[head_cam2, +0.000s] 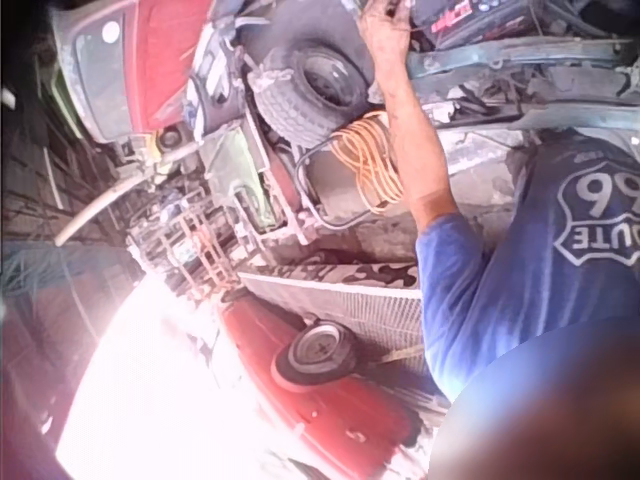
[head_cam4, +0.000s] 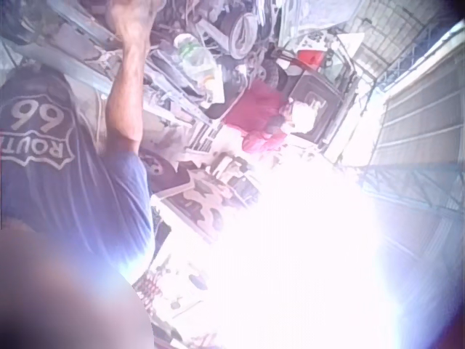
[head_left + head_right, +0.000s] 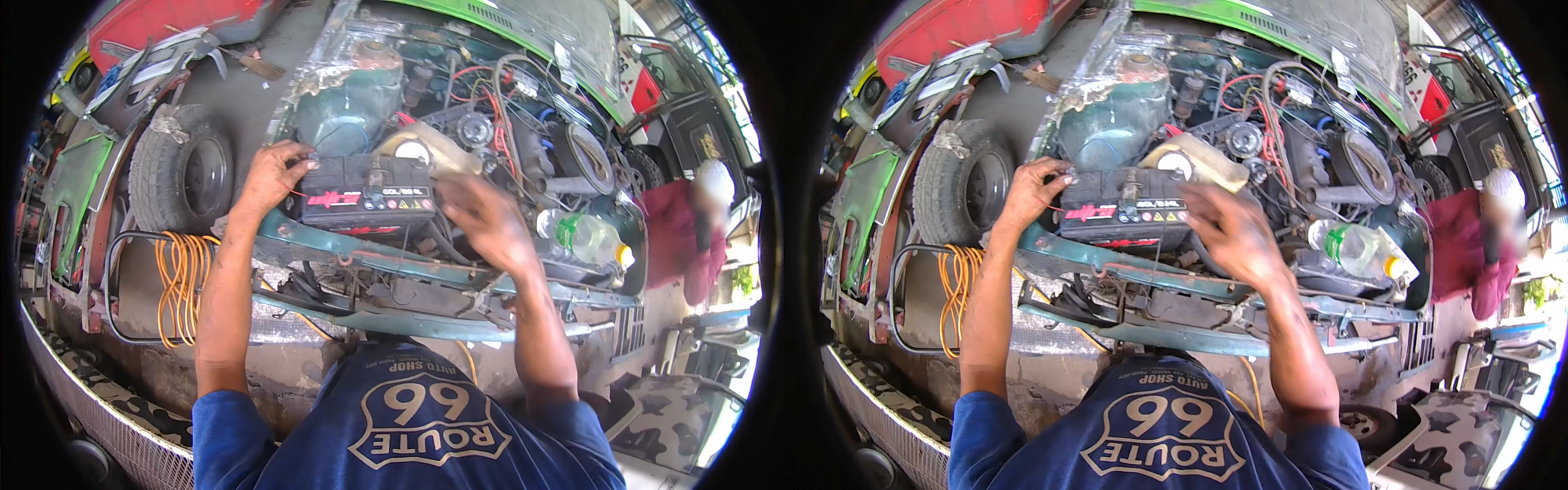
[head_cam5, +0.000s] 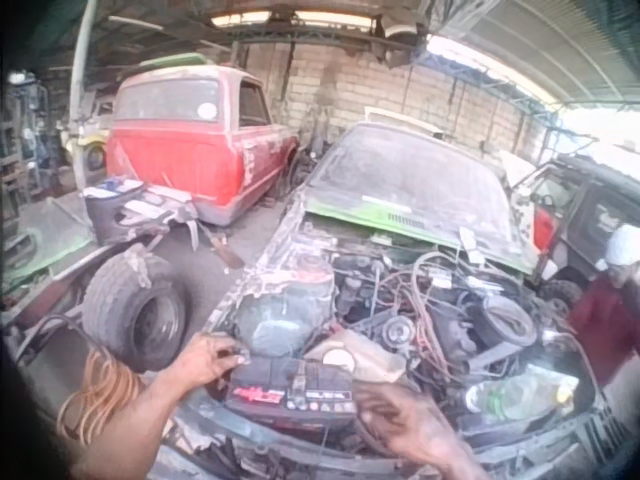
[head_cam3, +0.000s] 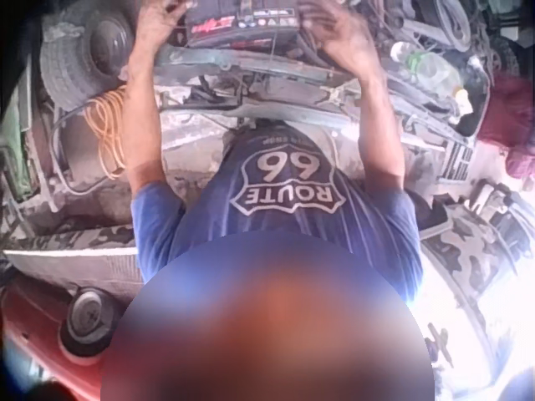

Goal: The person walks to a green vehicle with its hood open and uses a wrench to loosen and tighten bolts on the car battery terminals. They then connect a small wire to the battery and continue adjusting the terminal connections.

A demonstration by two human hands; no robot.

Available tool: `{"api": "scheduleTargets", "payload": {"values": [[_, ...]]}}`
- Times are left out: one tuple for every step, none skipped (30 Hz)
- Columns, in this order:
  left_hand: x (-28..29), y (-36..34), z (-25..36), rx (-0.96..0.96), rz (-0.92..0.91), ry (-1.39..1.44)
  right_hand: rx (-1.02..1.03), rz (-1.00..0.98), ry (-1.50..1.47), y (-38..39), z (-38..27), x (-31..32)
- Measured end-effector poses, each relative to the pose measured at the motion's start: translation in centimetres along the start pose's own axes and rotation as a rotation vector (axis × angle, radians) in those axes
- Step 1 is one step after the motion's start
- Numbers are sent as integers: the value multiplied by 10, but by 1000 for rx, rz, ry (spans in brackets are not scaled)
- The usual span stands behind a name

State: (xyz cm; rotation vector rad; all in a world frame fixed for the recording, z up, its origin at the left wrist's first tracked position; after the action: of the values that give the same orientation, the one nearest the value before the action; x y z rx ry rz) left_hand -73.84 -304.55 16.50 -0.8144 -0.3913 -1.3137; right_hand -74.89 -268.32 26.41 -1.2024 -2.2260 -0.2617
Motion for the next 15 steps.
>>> {"api": "scheduleTargets", "payload": {"values": [[4, 0, 0, 12, 5, -5, -174, 47, -127, 16, 9, 1], [5, 1, 1, 29, 6, -16, -310, 72, -114, 27, 16, 3], [7, 1, 2, 29, -13, 5, -239, 63, -188, 24, 19, -3], [7, 1, 2, 55, -36, -14, -251, 74, -241, 23, 21, -10], [8, 0, 2, 82, -61, -32, -353, 111, -265, 19, 24, -17], [9, 0, 4, 77, -52, -26, -273, 63, -285, 4, 22, -29], [9, 0, 6, 69, -42, -20, -230, 41, -242, -13, 18, -41], [8, 0, 7, 66, -37, -10, -166, 31, -211, -34, 13, -54], [8, -1, 8, 85, -33, 15, -147, 56, -138, -58, 7, -70], [7, 0, 7, 115, -28, 42, -94, 79, -96, -76, -1, -84], [7, 2, 6, 150, -24, 68, -47, 85, -90, -87, -8, -92], [7, 1, 5, 149, -57, 69, -25, 90, -93, -96, -13, -99], [9, 0, 4, 110, -63, 49, 16, 102, -104, -102, -18, -105], [9, 1, 3, 75, -63, 36, 68, 92, -61, -104, -24, -112], [10, 1, 2, 40, -61, 28, 137, 91, -26, -104, -29, -118]]}}
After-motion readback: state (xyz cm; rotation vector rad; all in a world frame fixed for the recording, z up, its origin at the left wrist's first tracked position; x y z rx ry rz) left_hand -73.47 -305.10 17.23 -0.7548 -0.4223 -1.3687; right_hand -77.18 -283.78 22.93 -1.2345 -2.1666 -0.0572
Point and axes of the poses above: each hand's wrist, its own y-axis away from the middle knuckle, its own x-axis out of the back of the hand, z = x × y, the point moved 3 cm from there along -y, towards the middle knuckle, and after that the axes turned 3 degrees about -y, right-handed, at the moved point
